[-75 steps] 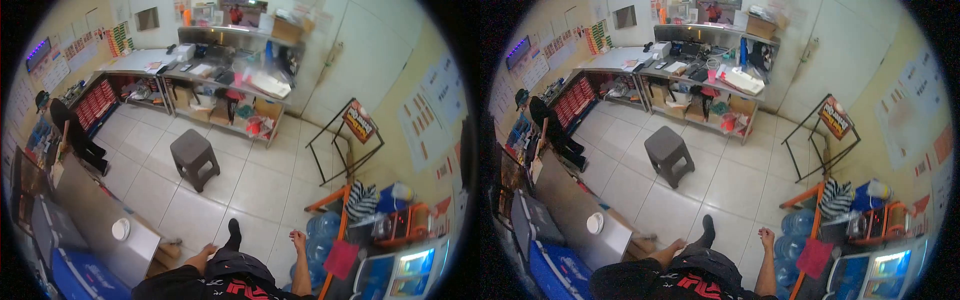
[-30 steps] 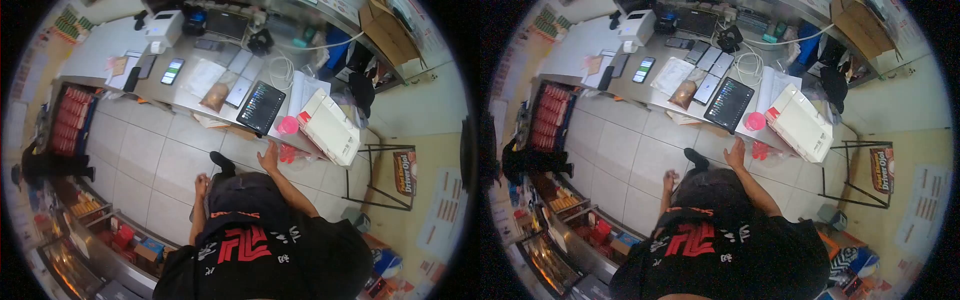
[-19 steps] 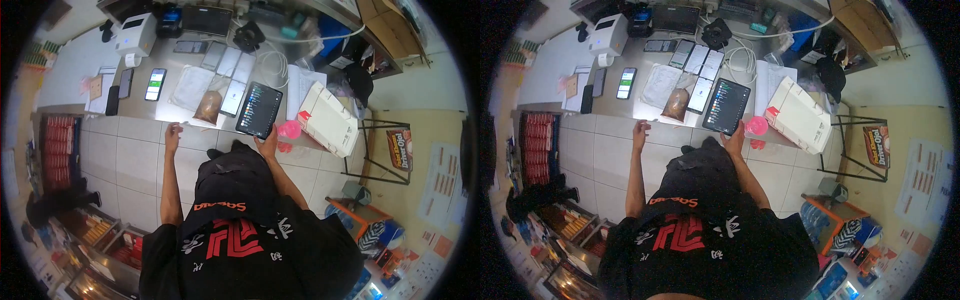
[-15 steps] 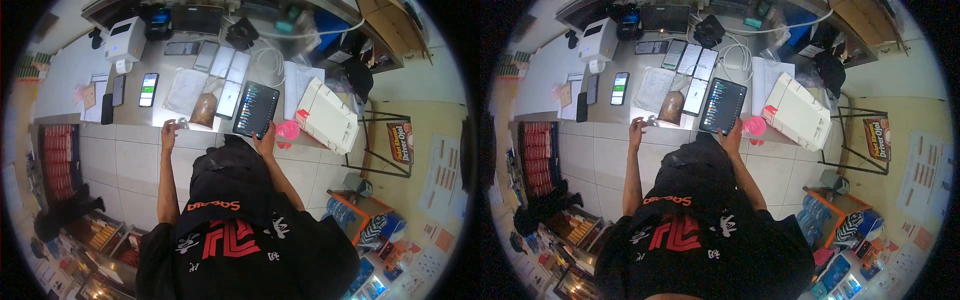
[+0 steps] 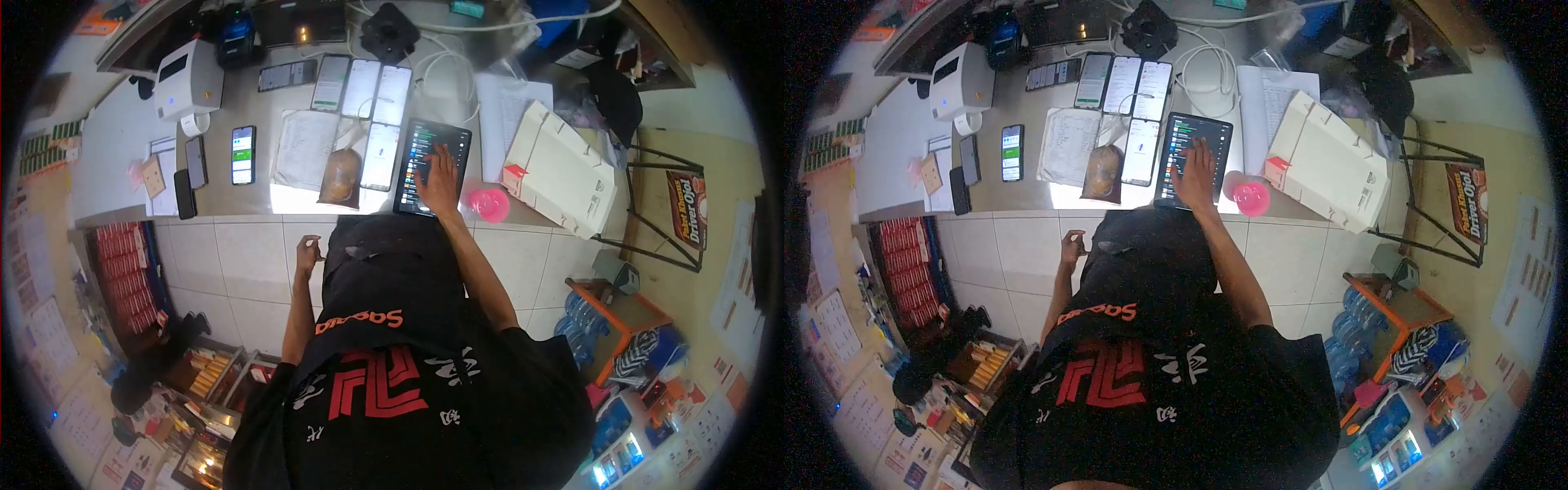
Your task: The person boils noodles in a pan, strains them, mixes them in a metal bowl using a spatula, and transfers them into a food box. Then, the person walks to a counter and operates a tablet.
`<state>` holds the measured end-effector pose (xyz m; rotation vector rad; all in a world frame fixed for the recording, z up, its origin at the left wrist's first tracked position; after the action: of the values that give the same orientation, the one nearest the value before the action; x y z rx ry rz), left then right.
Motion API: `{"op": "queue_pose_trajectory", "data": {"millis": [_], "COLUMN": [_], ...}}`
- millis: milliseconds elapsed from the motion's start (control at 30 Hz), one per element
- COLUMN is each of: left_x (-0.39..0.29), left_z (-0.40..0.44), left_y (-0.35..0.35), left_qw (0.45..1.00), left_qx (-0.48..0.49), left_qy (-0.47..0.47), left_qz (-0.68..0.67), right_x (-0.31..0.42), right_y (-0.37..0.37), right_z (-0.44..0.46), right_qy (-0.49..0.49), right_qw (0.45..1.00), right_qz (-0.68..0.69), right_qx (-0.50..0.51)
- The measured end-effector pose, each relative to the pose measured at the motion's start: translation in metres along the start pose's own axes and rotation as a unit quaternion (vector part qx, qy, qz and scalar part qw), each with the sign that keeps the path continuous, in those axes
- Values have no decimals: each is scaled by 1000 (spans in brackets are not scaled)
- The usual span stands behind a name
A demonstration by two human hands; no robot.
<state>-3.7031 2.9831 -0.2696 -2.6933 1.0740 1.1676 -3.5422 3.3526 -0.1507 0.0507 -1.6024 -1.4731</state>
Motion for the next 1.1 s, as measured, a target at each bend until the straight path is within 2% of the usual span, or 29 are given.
{"op": "queue_pose_trajectory", "data": {"millis": [33,100,167,233,300,367,433,533,633,767,900,933,1000,1100], "left_x": [6,14,21,36,59,89,114,202,228,219,179,159,118,102], "left_z": [-1,-1,-2,-16,-25,-41,-65,-66,-86,-85,-61,-58,-60,-46], "left_y": [11,23,31,44,40,29,6,-26,-49,-61,-48,-40,-26,-4], "left_qw": [1000,998,999,995,991,979,982,979,974,976,978,976,976,977], "left_qx": [-4,49,32,-70,-80,-134,-65,12,26,8,-27,-79,-81,-100], "left_qy": [5,17,41,32,42,108,61,186,206,154,68,151,141,127], "left_qz": [-2,20,4,-60,-98,-108,-166,-88,-95,-155,-198,-133,-146,-138], "right_x": [0,-1,-4,-6,-13,-18,-17,-14,-14,-18,-18,-16,-16,-19], "right_y": [-4,-8,-8,-9,-10,-12,-7,0,0,-3,-6,-5,-3,-2], "right_z": [0,5,9,2,-3,-10,-25,-14,-14,-9,-8,-7,-6,-4], "right_qy": [2,35,36,32,19,29,31,56,67,74,81,76,71,65], "right_qw": [1000,999,999,999,1000,999,999,997,995,995,994,993,993,991], "right_qz": [2,-16,1,7,3,-7,-12,-27,-42,-36,-32,-39,-44,-67], "right_qx": [6,-2,-13,-7,-2,15,33,41,59,64,68,77,86,94]}}
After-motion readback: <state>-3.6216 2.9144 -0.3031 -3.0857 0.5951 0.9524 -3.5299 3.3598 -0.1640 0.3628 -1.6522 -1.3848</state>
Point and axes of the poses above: each hand's wrist, its own z-axis towards the middle knuckle, its own y-axis out of the back of the hand, x = y × z, the point moved 4 cm from there along z, towards the middle knuckle, and after that the axes turned 6 degrees about -x, right-handed, at the moved point
